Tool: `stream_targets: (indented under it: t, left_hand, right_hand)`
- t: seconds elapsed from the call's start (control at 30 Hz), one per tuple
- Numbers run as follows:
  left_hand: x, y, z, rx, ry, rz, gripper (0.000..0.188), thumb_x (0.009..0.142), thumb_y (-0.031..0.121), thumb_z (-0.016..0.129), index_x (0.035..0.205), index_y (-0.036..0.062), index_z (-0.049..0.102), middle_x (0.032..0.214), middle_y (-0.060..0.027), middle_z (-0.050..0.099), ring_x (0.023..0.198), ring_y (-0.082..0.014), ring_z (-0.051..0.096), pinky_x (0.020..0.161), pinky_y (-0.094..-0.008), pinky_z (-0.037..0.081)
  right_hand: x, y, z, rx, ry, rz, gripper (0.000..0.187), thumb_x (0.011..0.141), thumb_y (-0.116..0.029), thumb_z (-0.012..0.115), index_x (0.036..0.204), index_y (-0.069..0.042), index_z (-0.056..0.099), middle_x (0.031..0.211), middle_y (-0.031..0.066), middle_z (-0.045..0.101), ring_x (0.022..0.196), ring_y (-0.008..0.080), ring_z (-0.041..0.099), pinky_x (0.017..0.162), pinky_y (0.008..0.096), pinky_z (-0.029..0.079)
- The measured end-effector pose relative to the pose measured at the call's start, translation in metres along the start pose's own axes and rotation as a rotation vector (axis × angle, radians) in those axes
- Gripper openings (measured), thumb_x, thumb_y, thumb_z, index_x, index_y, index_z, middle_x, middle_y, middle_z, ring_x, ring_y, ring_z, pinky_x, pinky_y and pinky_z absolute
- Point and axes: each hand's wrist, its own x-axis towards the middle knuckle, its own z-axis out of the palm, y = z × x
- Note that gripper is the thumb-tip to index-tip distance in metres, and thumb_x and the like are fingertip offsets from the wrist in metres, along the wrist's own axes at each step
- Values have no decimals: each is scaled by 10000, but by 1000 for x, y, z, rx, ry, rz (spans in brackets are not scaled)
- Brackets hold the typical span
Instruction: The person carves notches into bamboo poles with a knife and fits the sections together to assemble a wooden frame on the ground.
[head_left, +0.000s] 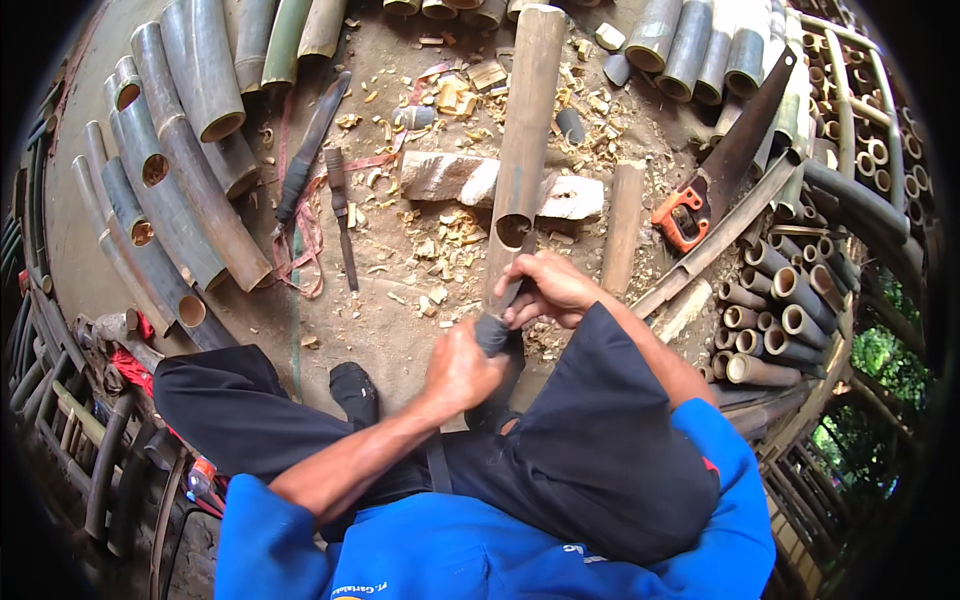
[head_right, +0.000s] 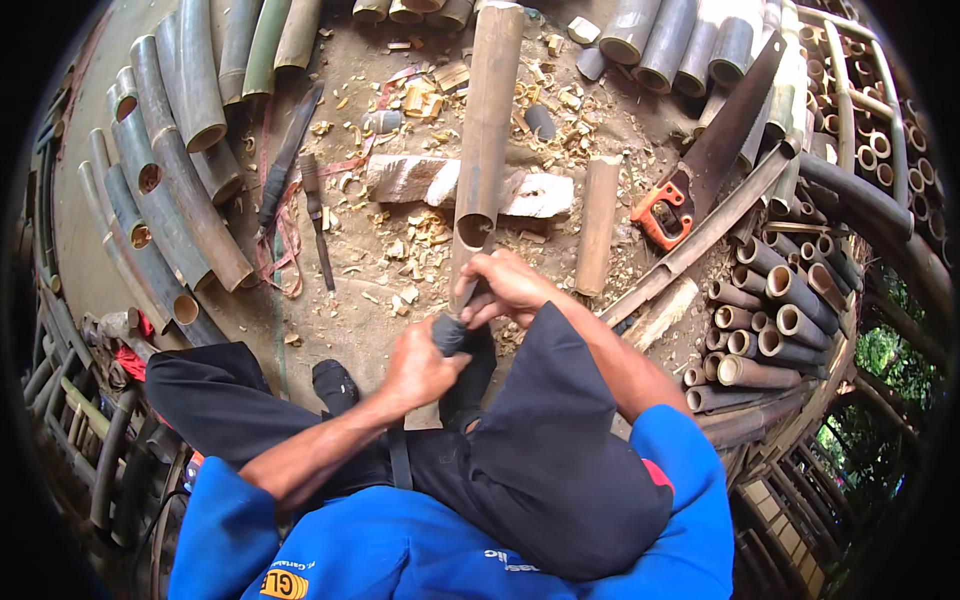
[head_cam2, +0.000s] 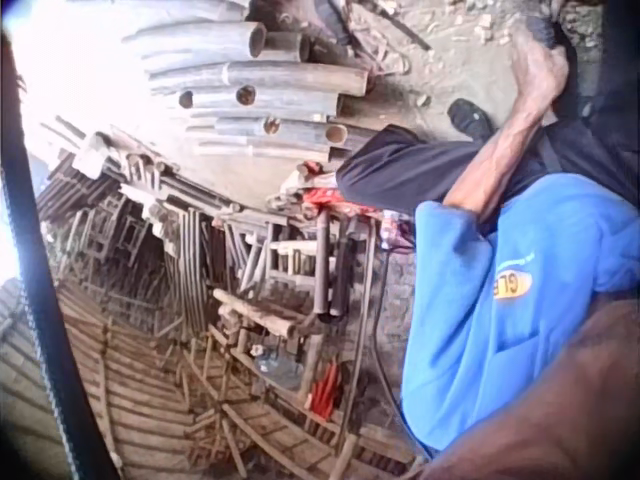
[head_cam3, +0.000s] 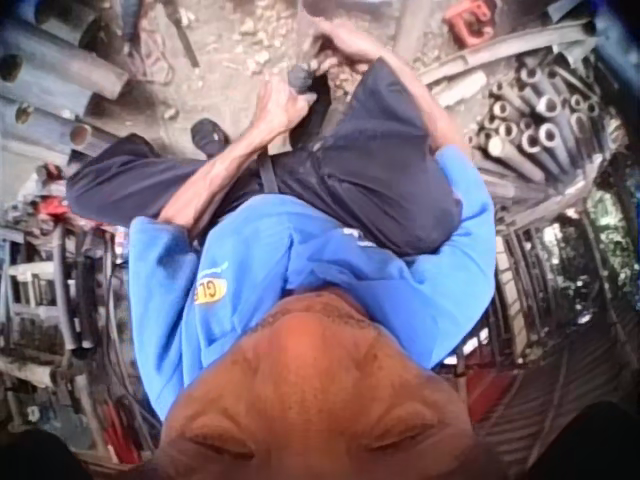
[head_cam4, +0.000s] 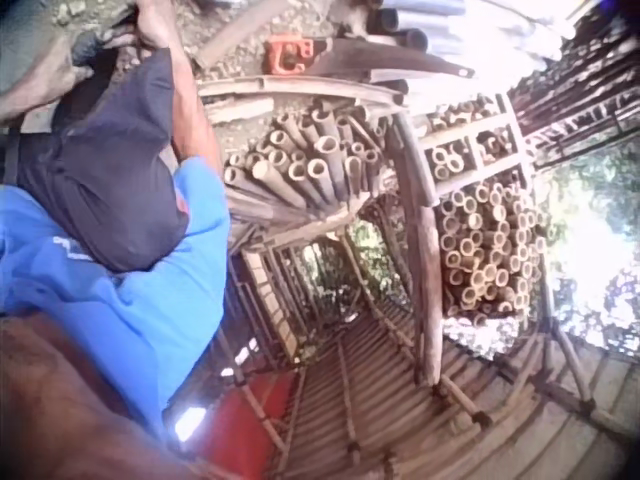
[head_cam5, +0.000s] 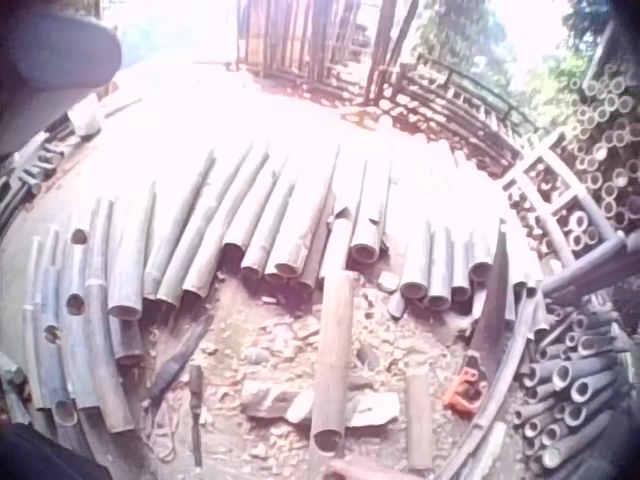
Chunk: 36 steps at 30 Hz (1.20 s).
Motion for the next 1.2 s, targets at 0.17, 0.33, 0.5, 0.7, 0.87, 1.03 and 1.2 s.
stream_targets:
  t: [0.17, 0.33, 0.5, 0.7, 0.87, 1.03, 1.2]
  left_hand:
    - [-3, -12, 9, -146, -10, 3, 547, 750, 230, 849, 1159, -41, 608, 989, -267, 709, 969, -396, 714, 857, -476, 553]
    - [20, -56, -51, -42, 52, -2, 499, 661, 274, 900, 1047, 8, 731, 855, -152, 753, 773, -268, 735, 730, -409, 576]
    - [25, 41, -131, 676, 169, 48, 243, 696, 157, 759, 892, 13, 759, 777, -222, 729, 746, -375, 737, 714, -472, 579]
    - [24, 134, -100, 1356, 447, 508, 47, 794, 97, 713, 796, 66, 678, 761, -113, 714, 773, -250, 731, 735, -391, 541]
    - [26, 90, -108, 1222, 310, 447, 170, 811, 197, 733, 780, 38, 684, 738, -166, 704, 757, -292, 732, 702, -437, 551]
    - [-13, 69, -81, 715, -424, 638, 252, 751, 261, 781, 842, 40, 697, 734, -190, 682, 745, -377, 713, 686, -493, 556]
    - [35, 127, -10, 559, -152, 1221, 744, 637, 114, 873, 1302, 121, 538, 1173, -158, 583, 1042, -351, 661, 807, -441, 520]
  right_hand:
    - [-2, 16, 2, -203, 109, -91, 360, 971, -243, 501, 957, 77, 665, 794, 193, 693, 613, 237, 715, 554, 335, 631]
    - [10, 12, 43, 131, -1, -165, 306, 1037, -200, 507, 1085, 76, 629, 885, 191, 689, 723, 254, 733, 651, 365, 653]
    - [25, 29, 54, 641, -267, -434, 318, 1069, -216, 486, 1204, 58, 576, 1038, 195, 666, 853, 261, 711, 791, 457, 640]
    - [58, 51, 34, 1259, -798, -424, 367, 1070, -317, 418, 1302, -81, 576, 1209, 144, 641, 910, 240, 674, 916, 484, 584]
    - [14, 39, 67, 745, -393, -475, 383, 1084, -405, 438, 1357, -144, 505, 1263, 75, 648, 1161, 259, 615, 1016, 511, 487]
    - [11, 103, 21, 426, -202, -450, 221, 1000, -176, 566, 1194, -82, 519, 1228, 132, 657, 1212, 270, 603, 1089, 441, 456]
    - [-6, 106, -39, -608, 286, -617, 288, 934, -223, 642, 1162, -59, 580, 1135, 175, 649, 1087, 308, 626, 998, 448, 490]
